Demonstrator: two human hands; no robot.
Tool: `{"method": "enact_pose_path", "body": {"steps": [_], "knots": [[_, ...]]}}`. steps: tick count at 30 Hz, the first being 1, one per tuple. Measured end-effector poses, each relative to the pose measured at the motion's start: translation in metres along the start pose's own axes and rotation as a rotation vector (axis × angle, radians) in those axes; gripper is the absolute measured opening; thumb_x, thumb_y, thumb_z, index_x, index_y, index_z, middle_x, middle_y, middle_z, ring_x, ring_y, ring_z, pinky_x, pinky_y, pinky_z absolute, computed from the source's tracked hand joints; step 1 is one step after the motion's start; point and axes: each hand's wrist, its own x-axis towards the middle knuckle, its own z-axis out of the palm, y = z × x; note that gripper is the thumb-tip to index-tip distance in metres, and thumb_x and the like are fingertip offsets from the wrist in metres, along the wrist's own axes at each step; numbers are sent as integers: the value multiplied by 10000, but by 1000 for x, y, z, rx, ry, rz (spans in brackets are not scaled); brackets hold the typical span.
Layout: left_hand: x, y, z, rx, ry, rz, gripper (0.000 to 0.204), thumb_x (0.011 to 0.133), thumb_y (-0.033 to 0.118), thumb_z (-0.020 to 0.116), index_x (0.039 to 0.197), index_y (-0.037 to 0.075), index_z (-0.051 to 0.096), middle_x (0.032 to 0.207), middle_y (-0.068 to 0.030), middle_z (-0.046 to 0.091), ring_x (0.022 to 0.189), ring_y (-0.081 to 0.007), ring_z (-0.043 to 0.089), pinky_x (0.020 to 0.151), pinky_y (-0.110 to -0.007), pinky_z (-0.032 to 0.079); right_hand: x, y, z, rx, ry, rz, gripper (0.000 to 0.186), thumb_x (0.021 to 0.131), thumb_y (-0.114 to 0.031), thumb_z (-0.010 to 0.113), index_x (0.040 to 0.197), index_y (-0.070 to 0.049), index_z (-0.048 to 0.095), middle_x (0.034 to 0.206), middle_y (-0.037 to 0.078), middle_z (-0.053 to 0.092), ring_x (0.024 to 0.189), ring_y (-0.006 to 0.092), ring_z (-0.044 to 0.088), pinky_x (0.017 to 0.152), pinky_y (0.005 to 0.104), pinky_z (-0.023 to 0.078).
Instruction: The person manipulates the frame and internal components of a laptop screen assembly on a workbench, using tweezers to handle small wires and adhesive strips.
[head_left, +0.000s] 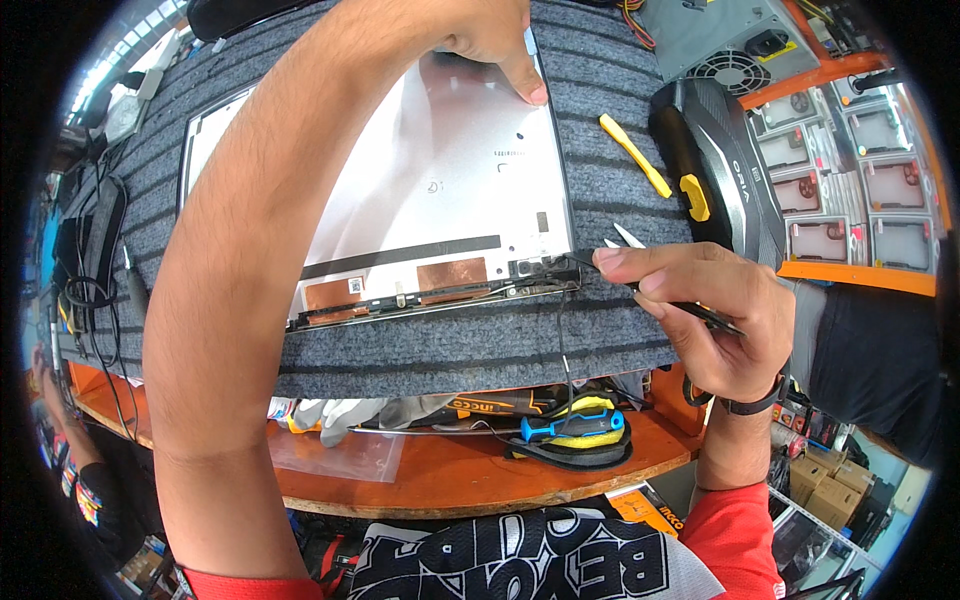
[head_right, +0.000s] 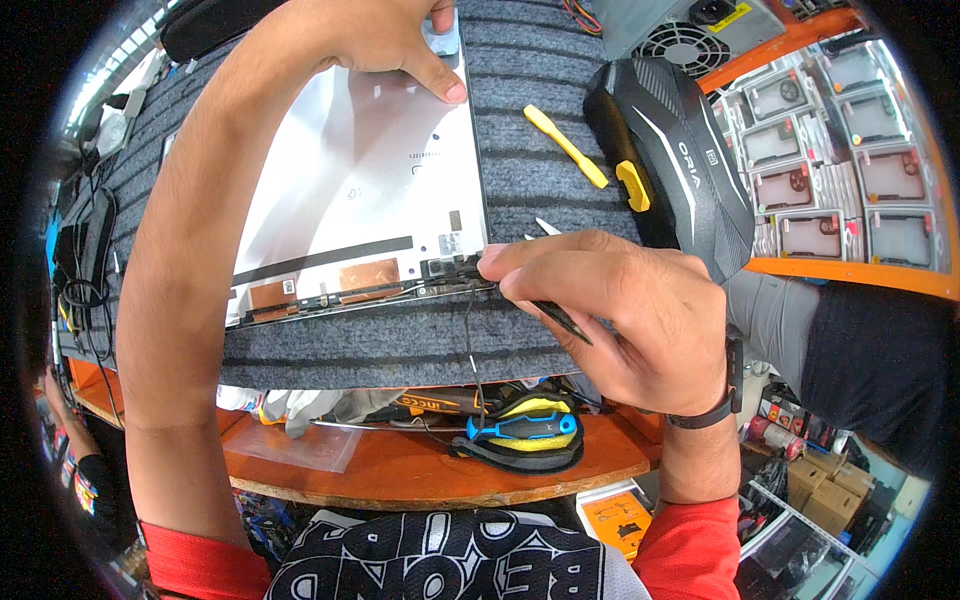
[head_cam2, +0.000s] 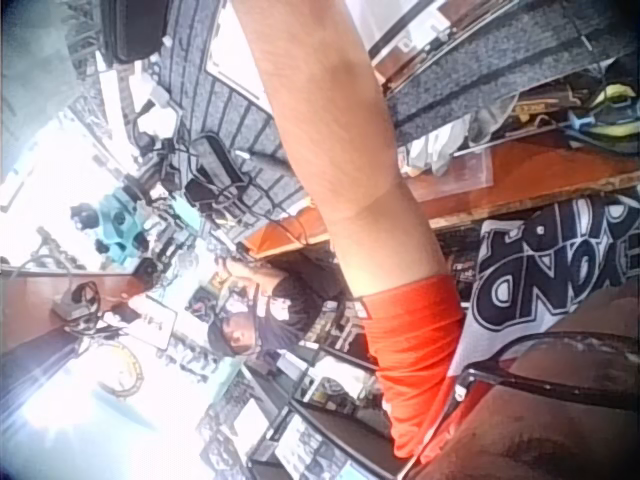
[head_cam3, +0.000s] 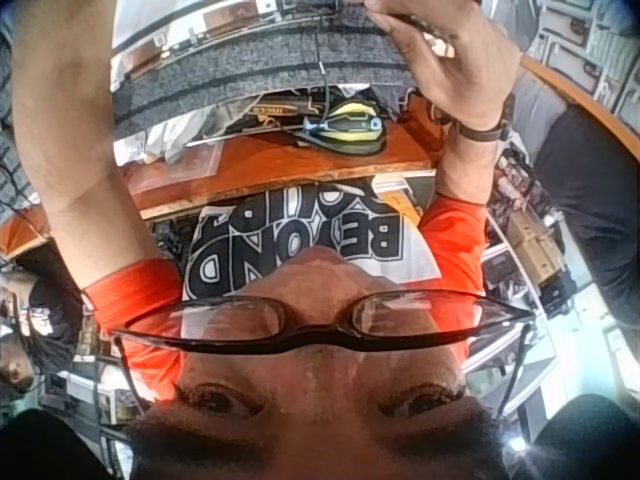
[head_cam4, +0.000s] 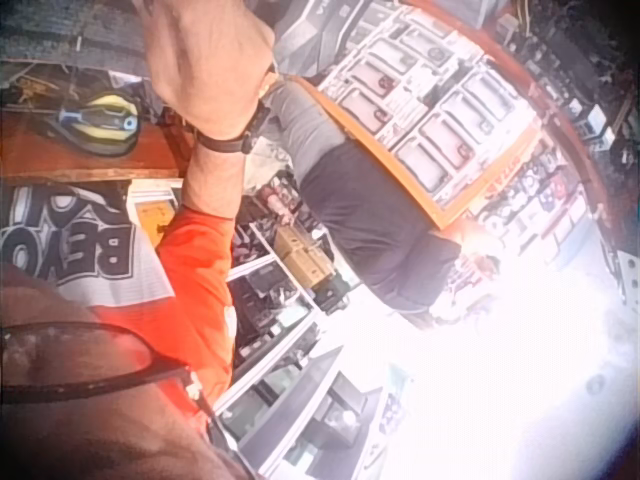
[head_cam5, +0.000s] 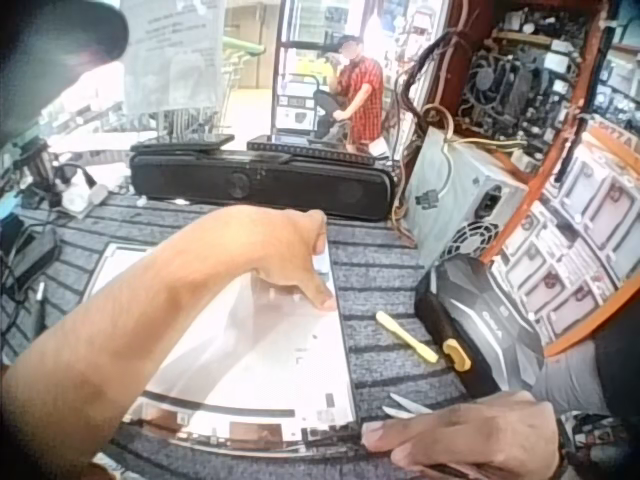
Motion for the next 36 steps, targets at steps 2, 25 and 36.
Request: {"method": "enact_pose_path", "body": {"steps": [2, 25, 36], "knots": [[-17, -7, -11, 27, 17, -45, 852, 701, 407, 978, 1252, -66, 532, 960, -185, 755, 816, -258, 752, 695, -364, 584, 7, -5, 4, 28, 0, -46, 251, 848, 150, 682, 1063, 29, 637, 1009, 275, 763, 1006, 409, 774, 895, 505, 641], [8, -7, 0, -19, -5, 78, 797, 660, 403, 991, 1172, -36, 564, 940, -185, 741, 872, -285, 730, 738, -370, 573, 1, -3, 2, -9, 18, 10, 252, 844, 160, 684, 1052, 25, 640, 1016, 278, 762, 1003, 406, 774, 894, 496, 641], [-2, -2, 10, -127, 29, 75, 412, 734, 252, 948, 902, -5, 673, 783, -137, 736, 704, -255, 723, 635, -385, 573, -2, 4, 5, -47, 73, -26, 279, 831, 95, 706, 1075, -38, 678, 1049, 174, 790, 967, 314, 790, 806, 372, 631]]}}
